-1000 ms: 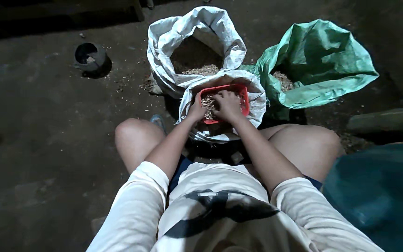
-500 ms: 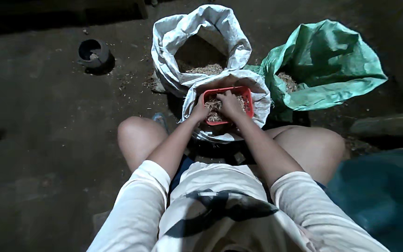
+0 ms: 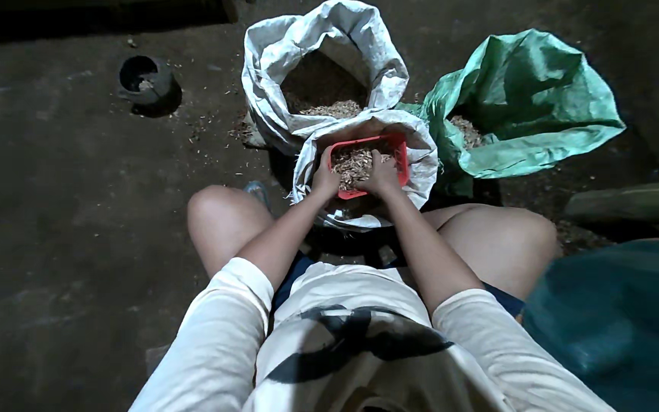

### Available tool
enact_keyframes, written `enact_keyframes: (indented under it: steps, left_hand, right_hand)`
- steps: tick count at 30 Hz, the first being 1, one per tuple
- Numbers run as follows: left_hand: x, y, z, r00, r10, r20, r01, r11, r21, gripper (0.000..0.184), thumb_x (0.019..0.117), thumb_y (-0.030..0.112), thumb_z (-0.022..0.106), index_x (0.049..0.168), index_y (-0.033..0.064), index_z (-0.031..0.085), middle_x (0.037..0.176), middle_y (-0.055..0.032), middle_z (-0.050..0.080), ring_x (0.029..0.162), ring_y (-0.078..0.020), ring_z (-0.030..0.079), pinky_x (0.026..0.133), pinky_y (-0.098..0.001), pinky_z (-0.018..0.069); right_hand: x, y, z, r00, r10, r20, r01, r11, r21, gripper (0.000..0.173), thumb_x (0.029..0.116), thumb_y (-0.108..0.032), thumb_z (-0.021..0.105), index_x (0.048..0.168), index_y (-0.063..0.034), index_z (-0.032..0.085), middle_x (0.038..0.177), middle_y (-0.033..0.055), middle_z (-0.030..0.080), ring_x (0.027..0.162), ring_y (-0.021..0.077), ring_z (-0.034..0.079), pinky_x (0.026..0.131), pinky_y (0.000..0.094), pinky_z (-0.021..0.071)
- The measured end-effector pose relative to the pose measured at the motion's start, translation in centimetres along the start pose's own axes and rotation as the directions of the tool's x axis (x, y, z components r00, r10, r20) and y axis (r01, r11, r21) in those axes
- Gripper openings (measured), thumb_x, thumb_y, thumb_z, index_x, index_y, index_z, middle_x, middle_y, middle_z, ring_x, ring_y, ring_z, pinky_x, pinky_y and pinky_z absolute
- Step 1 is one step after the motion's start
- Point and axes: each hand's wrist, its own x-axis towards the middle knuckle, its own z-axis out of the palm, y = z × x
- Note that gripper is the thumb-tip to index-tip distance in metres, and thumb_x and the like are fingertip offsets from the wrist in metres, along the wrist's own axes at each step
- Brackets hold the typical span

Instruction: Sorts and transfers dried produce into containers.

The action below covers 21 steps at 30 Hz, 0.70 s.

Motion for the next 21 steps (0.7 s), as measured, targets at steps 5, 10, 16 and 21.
enact_keyframes:
  steps: [5,10,16,21]
  left_hand:
    - [0.7,-1.2,0.1,1.0,-0.019,0.02,0.021,0.996,-0.082,0.089,0.0961,0.004,0.061,0.166,0.0223,0.008,0.149,-0.0273,0.049,0.133,-0.0433,0.053,0.104,-0.0627,0.0451]
    - [0.9,-1.2,-0.1,0.999,-0.008,0.032,0.011,0.996,-0.091,0.093,0.0941,0.002,0.061,0.166,0.0228,0.006,0.15,-0.0255,0.048,0.134,-0.0418,0.052,0.105,-0.0626,0.0449]
    - [0.5,-0.7,0.5,0.999,0.017,0.028,-0.014,0.994,-0.105,0.087,0.0941,-0.001,0.058,0.165,0.0255,0.014,0.147,-0.0256,0.051,0.129,-0.0434,0.056,0.1,-0.0651,0.0482]
    - [0.5,-1.2,0.3,0.999,0.036,-0.002,-0.036,0.993,-0.11,0.087,0.093,-0.004,0.057,0.165,0.023,0.016,0.152,-0.0229,0.046,0.134,-0.0407,0.052,0.103,-0.0632,0.0465]
  right_hand:
    - [-1.3,-2.1,0.2,0.994,-0.112,0.012,0.11,0.988,0.112,0.098,0.0761,-0.014,0.089,0.158,-0.0156,0.036,0.151,0.0382,0.038,0.124,0.0562,0.056,0.096,0.0683,0.0517]
    - [-1.4,-0.8,-2.1,0.976,-0.198,-0.091,0.213,0.955,0.208,0.092,0.0823,-0.042,0.087,0.156,-0.0114,0.042,0.152,0.0336,0.041,0.134,0.0536,0.047,0.105,0.069,0.0447]
    - [1.4,0.7,-1.0,0.991,0.015,-0.134,0.022,0.962,0.272,0.089,0.0963,-0.047,0.07,0.156,0.0071,0.032,0.159,0.0356,0.03,0.143,0.0521,0.04,0.113,0.0638,0.0403]
    - [2.1,-1.0,0.0,0.997,0.07,-0.028,-0.057,0.942,0.331,0.083,0.0957,-0.044,0.07,0.151,0.0081,0.036,0.149,0.0359,0.044,0.138,0.0489,0.048,0.111,0.0634,0.0428]
